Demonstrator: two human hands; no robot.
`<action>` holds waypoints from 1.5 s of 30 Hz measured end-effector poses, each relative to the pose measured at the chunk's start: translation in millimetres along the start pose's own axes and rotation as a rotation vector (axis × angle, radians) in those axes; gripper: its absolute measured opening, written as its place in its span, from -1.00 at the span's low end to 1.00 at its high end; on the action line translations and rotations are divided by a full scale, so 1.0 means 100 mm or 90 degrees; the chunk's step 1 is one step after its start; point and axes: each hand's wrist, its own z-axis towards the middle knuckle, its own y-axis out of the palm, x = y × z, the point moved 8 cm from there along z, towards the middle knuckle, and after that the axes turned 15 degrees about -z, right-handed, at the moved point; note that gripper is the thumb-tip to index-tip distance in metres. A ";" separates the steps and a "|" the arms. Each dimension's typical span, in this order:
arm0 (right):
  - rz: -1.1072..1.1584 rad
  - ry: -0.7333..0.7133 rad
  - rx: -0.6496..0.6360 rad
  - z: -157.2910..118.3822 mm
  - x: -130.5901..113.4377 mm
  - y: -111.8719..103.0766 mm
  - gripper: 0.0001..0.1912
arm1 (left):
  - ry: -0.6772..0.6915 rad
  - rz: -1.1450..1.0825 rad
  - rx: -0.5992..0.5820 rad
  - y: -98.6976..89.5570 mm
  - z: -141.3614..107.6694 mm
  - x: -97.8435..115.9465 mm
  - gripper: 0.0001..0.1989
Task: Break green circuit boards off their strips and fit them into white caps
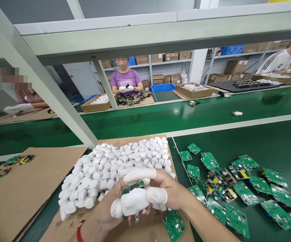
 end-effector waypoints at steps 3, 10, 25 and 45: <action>0.029 -0.075 -0.023 0.01 -0.10 0.04 -0.57 | -0.013 0.004 0.013 0.01 0.00 -0.01 -0.53; -0.055 -0.208 0.041 0.00 -0.28 -0.01 -0.76 | 0.001 0.061 0.004 0.05 -0.02 0.07 -0.54; -0.085 -0.253 0.016 0.02 -0.43 0.05 -0.82 | -0.013 0.096 -0.031 0.06 -0.03 0.05 -0.54; -0.206 -0.170 0.075 0.06 -0.29 -0.03 -0.57 | -0.015 0.050 0.032 -0.02 0.00 0.02 -0.64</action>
